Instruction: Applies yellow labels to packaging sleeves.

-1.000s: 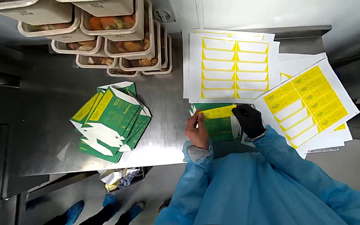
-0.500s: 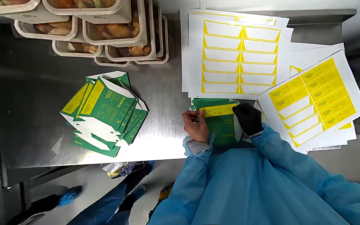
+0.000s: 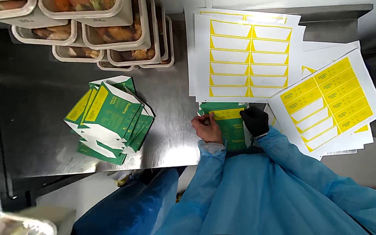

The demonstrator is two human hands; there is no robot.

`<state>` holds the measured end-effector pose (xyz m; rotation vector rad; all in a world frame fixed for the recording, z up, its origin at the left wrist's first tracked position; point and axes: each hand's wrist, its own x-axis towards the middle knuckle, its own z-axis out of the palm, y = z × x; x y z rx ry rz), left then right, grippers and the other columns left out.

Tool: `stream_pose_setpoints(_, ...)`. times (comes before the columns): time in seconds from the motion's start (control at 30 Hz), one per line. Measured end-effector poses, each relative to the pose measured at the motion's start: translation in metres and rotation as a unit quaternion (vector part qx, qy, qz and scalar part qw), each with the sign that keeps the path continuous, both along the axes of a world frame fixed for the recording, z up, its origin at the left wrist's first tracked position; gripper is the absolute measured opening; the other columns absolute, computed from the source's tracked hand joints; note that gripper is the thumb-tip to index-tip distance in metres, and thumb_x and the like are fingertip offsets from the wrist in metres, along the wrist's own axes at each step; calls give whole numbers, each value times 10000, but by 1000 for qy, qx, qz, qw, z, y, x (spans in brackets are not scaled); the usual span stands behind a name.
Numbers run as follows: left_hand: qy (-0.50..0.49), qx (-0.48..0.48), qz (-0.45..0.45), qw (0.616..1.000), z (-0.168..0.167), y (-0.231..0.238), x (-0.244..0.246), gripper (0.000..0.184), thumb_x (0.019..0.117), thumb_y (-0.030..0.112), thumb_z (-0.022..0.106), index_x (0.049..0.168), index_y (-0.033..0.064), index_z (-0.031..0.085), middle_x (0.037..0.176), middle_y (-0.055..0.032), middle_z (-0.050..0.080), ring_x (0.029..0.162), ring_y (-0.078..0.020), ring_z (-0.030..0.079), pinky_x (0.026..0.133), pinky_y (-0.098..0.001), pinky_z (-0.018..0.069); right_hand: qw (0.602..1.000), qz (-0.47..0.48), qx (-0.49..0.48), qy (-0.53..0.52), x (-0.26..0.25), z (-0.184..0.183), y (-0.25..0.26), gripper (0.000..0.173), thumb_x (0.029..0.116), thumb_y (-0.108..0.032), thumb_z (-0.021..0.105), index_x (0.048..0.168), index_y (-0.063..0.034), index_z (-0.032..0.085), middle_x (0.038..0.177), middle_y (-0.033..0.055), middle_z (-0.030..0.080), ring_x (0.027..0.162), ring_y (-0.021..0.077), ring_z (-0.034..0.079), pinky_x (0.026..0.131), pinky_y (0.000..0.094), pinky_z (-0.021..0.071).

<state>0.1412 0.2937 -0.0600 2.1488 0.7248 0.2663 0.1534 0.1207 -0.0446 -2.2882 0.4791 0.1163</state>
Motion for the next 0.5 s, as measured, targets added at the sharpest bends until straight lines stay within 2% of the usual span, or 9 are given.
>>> stream_pose_setpoints(0.07, -5, 24, 23, 999, 1, 1, 4, 549, 885, 329, 827, 1230, 73, 486, 1016, -83, 680, 810, -199, 642, 684, -370, 549, 1000, -7, -10, 20, 5, 3, -2, 257, 880, -369, 771, 841, -117, 735, 744, 33, 709, 682, 195, 682, 640, 474, 563)
stream_pose_setpoints(0.1, -5, 42, 24, 999, 5, 3, 5, 658, 862, 354, 842, 1302, 19, 487, 1140, -177, 603, 913, -276, 619, 756, -414, 557, 999, -5, -24, 25, 8, 6, -4, 326, 855, -410, 797, 846, -94, 717, 762, 66, 700, 705, 237, 678, 651, 508, 553)
stream_pose_setpoints(0.13, -5, 60, 23, 998, 11, 7, 5, 760, 833, 395, 859, 1355, -6, 478, 1281, -249, 526, 1046, -338, 591, 849, -444, 550, 998, 18, -50, 16, 7, 11, -6, 409, 847, -437, 807, 886, -46, 692, 824, 120, 682, 770, 296, 667, 689, 545, 545)
stream_pose_setpoints(0.17, -20, 83, 3, 996, 15, 11, 3, 778, 833, 417, 851, 1367, -25, 499, 1390, -293, 469, 1199, -392, 546, 962, -469, 526, 993, 64, -93, -18, 6, 15, -10, 460, 862, -453, 791, 941, -13, 681, 916, 160, 676, 870, 337, 671, 755, 551, 558)
stream_pose_setpoints(0.2, -52, 116, -46, 991, 13, 13, -1, 685, 879, 393, 810, 1346, -37, 552, 1435, -304, 466, 1295, -417, 515, 1048, -482, 495, 980, 129, -130, -75, 3, 14, -14, 446, 912, -443, 739, 1008, -10, 691, 1024, 179, 685, 987, 355, 669, 855, 536, 558)
stream_pose_setpoints(0.27, -83, 171, -229, 955, 1, 18, -15, 496, 1006, 336, 651, 1379, 13, 593, 1500, -246, 479, 1407, -387, 456, 1164, -505, 406, 940, 271, -146, -148, -5, 12, -16, 455, 1009, -414, 610, 1278, -52, 671, 1330, 155, 656, 1272, 327, 604, 1091, 518, 475)
stream_pose_setpoints(0.33, -16, 238, -388, 890, -7, 17, -24, 596, 1074, 438, 462, 1549, 79, 444, 1636, -121, 370, 1536, -304, 294, 1247, -558, 240, 901, 383, -150, -139, -15, 3, -14, 626, 1059, -514, 463, 1539, -113, 481, 1601, 85, 458, 1517, 251, 369, 1256, 543, 254)
stream_pose_setpoints(0.4, 57, 280, -401, 870, -10, 16, -29, 762, 1055, 595, 333, 1631, 98, 276, 1712, -63, 202, 1587, -266, 129, 1267, -592, 137, 885, 420, -164, -113, -22, -8, -17, 703, 1056, -572, 397, 1613, -145, 361, 1681, 32, 328, 1575, 194, 228, 1288, 551, 142)
stream_pose_setpoints(0.5, 105, 300, -295, 901, -6, 20, -31, 1008, 947, 781, 345, 1637, 58, 215, 1716, -98, 168, 1586, -294, 119, 1253, -616, 134, 878, 412, -217, -107, -29, -12, -25, 778, 1040, -624, 365, 1611, -95, 350, 1686, 67, 312, 1575, 208, 231, 1290, 531, 148)
